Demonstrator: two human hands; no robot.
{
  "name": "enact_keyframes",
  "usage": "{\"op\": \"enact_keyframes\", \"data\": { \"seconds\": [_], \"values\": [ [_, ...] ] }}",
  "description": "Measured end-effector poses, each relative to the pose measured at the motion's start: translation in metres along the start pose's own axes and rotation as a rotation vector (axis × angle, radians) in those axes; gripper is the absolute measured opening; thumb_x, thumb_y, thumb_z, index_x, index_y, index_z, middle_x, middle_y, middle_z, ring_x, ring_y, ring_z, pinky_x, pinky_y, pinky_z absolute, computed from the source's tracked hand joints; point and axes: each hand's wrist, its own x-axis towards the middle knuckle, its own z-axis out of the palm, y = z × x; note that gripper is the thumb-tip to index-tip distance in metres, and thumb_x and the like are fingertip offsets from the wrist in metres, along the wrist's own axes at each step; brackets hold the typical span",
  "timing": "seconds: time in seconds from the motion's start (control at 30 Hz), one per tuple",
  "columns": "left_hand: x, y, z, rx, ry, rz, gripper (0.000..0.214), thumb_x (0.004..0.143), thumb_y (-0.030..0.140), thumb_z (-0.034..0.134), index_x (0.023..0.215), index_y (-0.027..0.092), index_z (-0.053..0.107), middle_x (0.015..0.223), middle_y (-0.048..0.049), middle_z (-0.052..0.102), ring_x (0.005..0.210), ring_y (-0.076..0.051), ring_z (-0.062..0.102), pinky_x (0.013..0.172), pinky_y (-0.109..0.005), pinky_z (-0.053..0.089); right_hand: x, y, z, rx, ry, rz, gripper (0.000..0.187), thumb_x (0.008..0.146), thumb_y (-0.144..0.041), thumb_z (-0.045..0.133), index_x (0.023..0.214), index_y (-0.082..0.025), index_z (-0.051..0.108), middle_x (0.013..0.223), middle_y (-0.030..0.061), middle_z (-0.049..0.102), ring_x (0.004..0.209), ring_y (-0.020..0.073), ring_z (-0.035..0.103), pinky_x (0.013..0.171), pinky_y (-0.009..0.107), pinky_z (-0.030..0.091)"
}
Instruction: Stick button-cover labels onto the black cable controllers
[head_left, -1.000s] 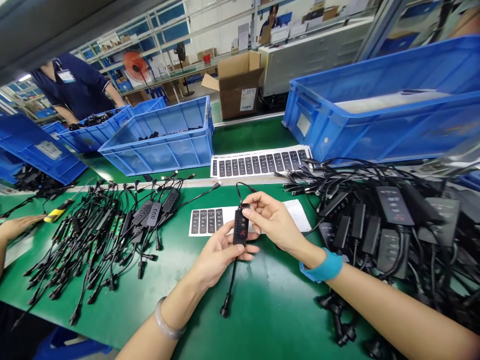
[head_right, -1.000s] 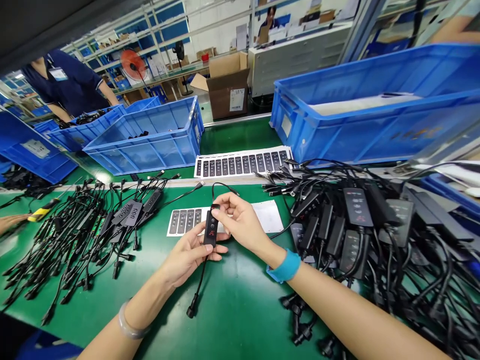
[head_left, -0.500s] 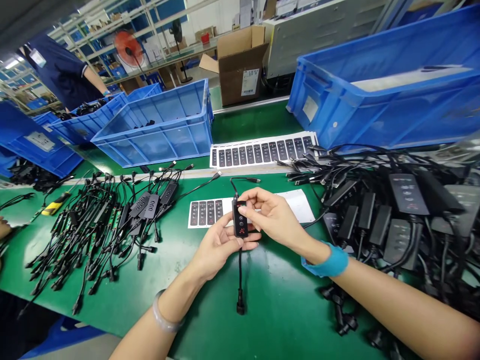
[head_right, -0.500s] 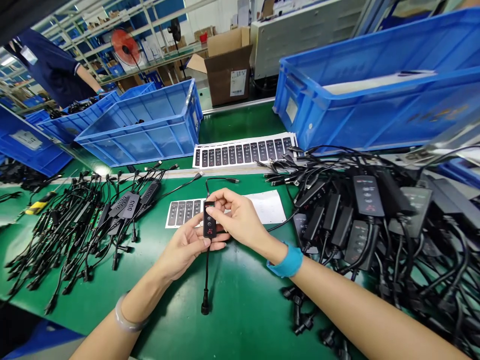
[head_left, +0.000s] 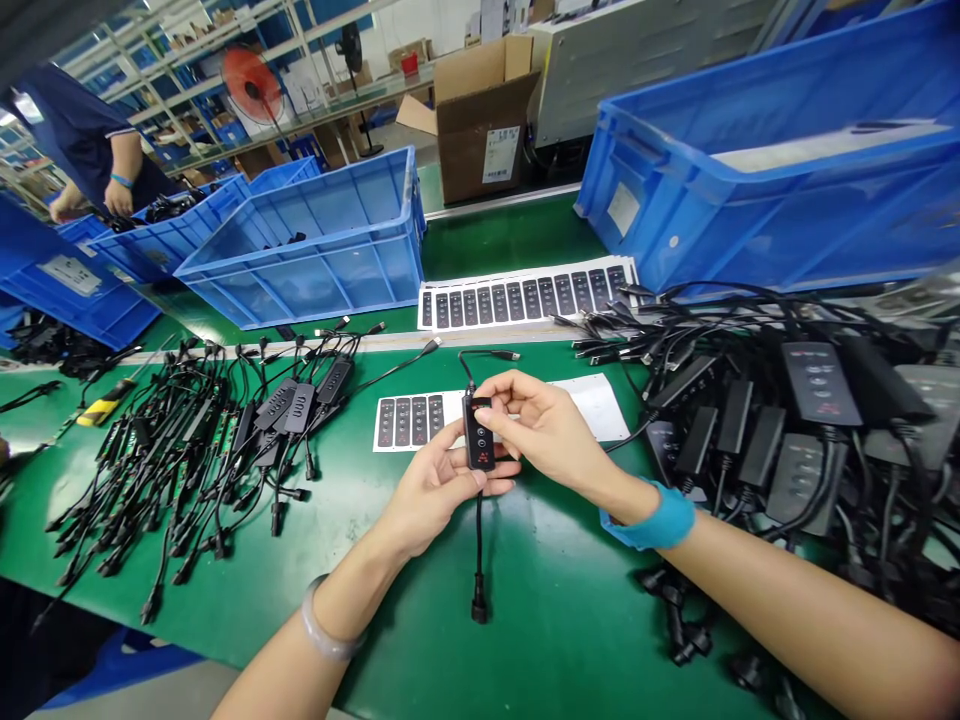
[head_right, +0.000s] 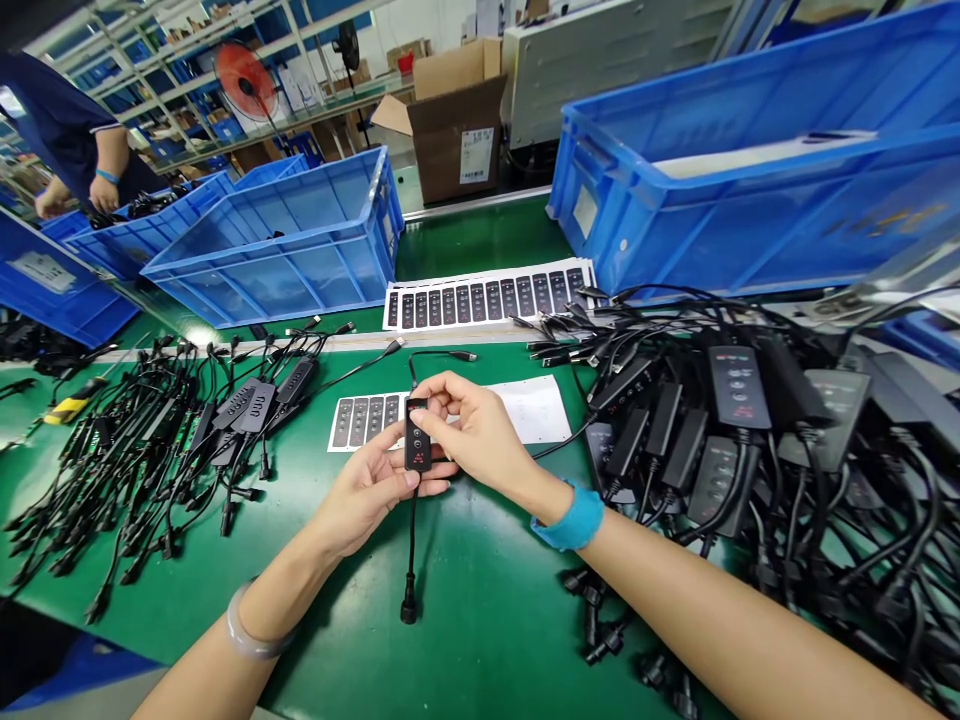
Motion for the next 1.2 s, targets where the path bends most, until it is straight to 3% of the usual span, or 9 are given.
{"op": "enact_keyframes", "data": {
  "seconds": [0.33, 0.6, 0.9, 1.03, 1.1, 1.2],
  "values": [
    [0.001, -0.002, 0.002, 0.042, 0.03, 0.005, 0.061, 0.078, 0.023, 0.075, 0.132, 0.016, 0.047, 0.108, -0.0138, 0.069, 0.103, -0.03, 0.066, 0.096, -0.046, 0.048, 0.0, 0.001, 0.001, -0.074, 0.021, -0.017, 0.019, 0.078, -0.034, 0.065, 0.087, -0.018, 0.059, 0.063, -0.0038, 0.048, 0.053, 0.0104, 0.046, 0.045, 0.021, 0.042],
    [0.001, -0.005, 0.001, 0.065, 0.031, 0.027, 0.061, 0.078, 0.025, 0.075, 0.132, 0.017, 0.047, 0.108, -0.0126, 0.069, 0.102, -0.028, 0.067, 0.094, -0.045, 0.049, -0.001, 0.002, 0.001, -0.118, 0.031, -0.025, 0.018, 0.078, -0.032, 0.064, 0.089, -0.018, 0.06, 0.061, -0.0044, 0.047, 0.053, 0.0107, 0.046, 0.047, 0.022, 0.043],
    [0.002, -0.003, 0.0, 0.081, 0.058, 0.025, 0.049, 0.076, 0.021, 0.074, 0.121, 0.016, 0.056, 0.104, -0.0128, 0.069, 0.092, -0.026, 0.069, 0.083, -0.038, 0.053, 0.003, 0.015, -0.005, -0.169, 0.059, 0.029, 0.046, 0.071, -0.038, 0.074, 0.105, -0.021, 0.049, 0.075, -0.0031, 0.053, 0.064, 0.0134, 0.053, 0.058, 0.026, 0.049],
    [0.002, -0.001, 0.003, 0.111, 0.027, 0.007, 0.043, 0.073, 0.022, 0.078, 0.112, 0.014, 0.061, 0.093, -0.0092, 0.07, 0.084, -0.023, 0.07, 0.072, -0.03, 0.055, 0.001, 0.013, -0.004, -0.231, -0.121, 0.057, 0.065, 0.062, -0.032, 0.082, 0.117, -0.02, 0.049, 0.088, 0.0007, 0.058, 0.07, 0.014, 0.056, 0.061, 0.026, 0.048],
    [0.003, -0.002, 0.005, 0.171, 0.018, -0.021, 0.038, 0.073, 0.029, 0.078, 0.102, 0.011, 0.063, 0.084, -0.0085, 0.07, 0.072, -0.019, 0.069, 0.064, -0.025, 0.053, -0.002, 0.011, -0.002, -0.211, -0.176, 0.078, 0.053, 0.066, -0.033, 0.08, 0.109, -0.019, 0.052, 0.077, -0.0021, 0.057, 0.061, 0.0123, 0.053, 0.053, 0.023, 0.044],
    [0.004, -0.005, 0.005, 0.233, 0.032, -0.041, 0.038, 0.075, 0.043, 0.075, 0.088, 0.009, 0.065, 0.075, -0.0087, 0.07, 0.057, -0.012, 0.063, 0.054, -0.021, 0.05, -0.004, 0.008, 0.0, -0.19, -0.154, 0.092, 0.029, 0.076, -0.04, 0.071, 0.088, -0.018, 0.055, 0.066, -0.0023, 0.057, 0.053, 0.0108, 0.05, 0.047, 0.022, 0.04]
  ]
}}
